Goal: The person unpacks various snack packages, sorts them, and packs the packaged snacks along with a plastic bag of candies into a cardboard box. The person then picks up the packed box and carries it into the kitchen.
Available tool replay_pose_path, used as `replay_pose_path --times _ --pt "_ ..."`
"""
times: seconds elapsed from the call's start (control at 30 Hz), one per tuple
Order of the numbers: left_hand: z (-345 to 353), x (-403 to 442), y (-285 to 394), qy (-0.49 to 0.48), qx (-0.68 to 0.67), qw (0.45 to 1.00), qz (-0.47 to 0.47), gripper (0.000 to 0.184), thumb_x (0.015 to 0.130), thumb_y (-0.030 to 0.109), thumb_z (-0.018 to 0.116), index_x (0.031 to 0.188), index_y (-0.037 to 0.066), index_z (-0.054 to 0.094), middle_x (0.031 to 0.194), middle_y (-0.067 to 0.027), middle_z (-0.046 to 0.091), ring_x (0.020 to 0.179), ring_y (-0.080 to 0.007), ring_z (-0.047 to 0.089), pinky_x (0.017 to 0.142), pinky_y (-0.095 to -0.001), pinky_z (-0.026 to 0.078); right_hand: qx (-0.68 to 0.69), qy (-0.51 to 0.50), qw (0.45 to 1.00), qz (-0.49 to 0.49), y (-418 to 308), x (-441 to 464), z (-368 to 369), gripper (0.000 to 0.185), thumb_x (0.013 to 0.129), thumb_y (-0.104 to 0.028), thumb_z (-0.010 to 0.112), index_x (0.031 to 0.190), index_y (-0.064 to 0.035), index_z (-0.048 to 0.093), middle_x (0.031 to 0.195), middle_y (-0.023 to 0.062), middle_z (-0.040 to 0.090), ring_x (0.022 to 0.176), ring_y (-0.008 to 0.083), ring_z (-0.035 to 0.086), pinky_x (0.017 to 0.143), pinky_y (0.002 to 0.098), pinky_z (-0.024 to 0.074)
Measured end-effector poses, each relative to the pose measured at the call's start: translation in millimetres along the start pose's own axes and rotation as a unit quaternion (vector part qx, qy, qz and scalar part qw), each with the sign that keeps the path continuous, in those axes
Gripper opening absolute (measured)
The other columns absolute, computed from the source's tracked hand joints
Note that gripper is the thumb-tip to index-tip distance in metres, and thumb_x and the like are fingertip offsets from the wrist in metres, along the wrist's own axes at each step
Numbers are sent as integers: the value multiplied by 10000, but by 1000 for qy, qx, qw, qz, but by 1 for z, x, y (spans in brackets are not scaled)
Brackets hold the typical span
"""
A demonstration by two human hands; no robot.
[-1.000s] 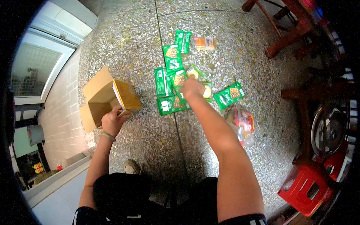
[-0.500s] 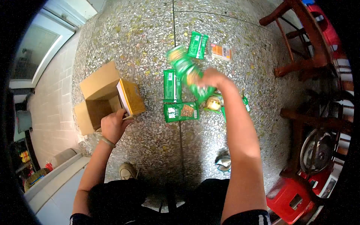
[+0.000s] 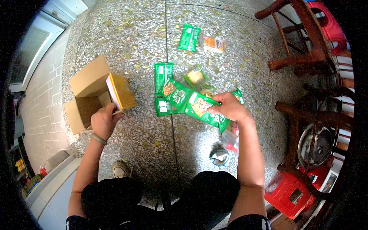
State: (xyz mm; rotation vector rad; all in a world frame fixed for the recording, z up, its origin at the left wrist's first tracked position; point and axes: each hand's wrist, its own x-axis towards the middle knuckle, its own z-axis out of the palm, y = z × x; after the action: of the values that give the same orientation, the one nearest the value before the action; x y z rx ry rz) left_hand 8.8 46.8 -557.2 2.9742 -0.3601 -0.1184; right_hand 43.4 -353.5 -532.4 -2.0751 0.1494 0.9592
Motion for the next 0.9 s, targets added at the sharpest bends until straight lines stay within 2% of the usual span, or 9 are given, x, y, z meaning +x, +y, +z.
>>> replay_pose_path --times 0.2,0.33,0.47,0.5,0.53,0.63,0.73,0.83,0.9 --pt "-11 -6 8 85 -144 986 18 707 541 402 774 1057 24 471 979 -154 544 883 -317 551 744 -357 461 74 48 996 -24 15 -35 2 178 700 -52 691 858 15 643 720 22 628 669 82 545 633 261 447" --pt "-29 -21 45 244 -166 953 65 174 828 82 551 973 -8 514 1002 -166 523 925 -296 519 811 -386 422 106 52 992 -39 19 -57 3 157 710 -55 693 854 -8 654 743 25 638 664 80 553 627 254 454" --pt "-17 -32 89 -2 -436 896 87 254 843 183 568 1022 10 514 1030 -155 541 937 -274 538 816 -386 436 214 24 973 -89 8 -68 58 193 740 -99 696 923 -50 660 832 14 662 731 74 578 694 240 477" --pt "-21 -29 110 -158 -721 665 -115 273 858 202 555 1057 21 509 1042 -136 556 954 -261 545 833 -377 439 197 -22 975 -102 9 -67 78 230 743 -120 697 961 -69 648 873 23 659 755 78 579 712 252 477" --pt "-22 -27 124 -287 -859 303 -298 292 872 221 541 1092 33 505 1054 -118 572 970 -247 553 850 -367 443 121 -70 989 -51 -5 -73 92 269 742 -141 703 992 -74 633 921 60 652 803 97 583 746 279 473" --pt "-4 -30 106 -267 -835 429 -219 348 850 254 579 1108 33 503 1089 -112 574 991 -222 561 858 -375 459 52 -155 949 -269 23 -61 108 375 774 -335 664 1001 -44 596 874 85 642 821 178 597 754 310 461" --pt "5 -33 101 -245 -808 498 -196 285 845 169 582 1090 37 521 1034 -83 601 909 -189 589 829 -347 471 19 181 977 -114 88 -25 72 345 814 -341 606 1009 -61 555 869 128 638 816 246 616 723 362 476" --pt "4 -40 103 -225 -791 540 -180 204 864 111 548 1053 36 548 984 -60 610 881 -161 584 811 -328 468 -119 529 835 92 158 16 22 338 756 -250 645 921 25 537 834 228 612 784 371 602 689 432 485" --pt "2 -45 102 -244 -782 542 -190 206 873 127 539 1047 18 548 965 -45 610 860 -145 585 793 -318 473 -173 526 821 141 179 30 2 440 720 -266 677 944 79 518 867 256 603 828 373 602 708 423 490"
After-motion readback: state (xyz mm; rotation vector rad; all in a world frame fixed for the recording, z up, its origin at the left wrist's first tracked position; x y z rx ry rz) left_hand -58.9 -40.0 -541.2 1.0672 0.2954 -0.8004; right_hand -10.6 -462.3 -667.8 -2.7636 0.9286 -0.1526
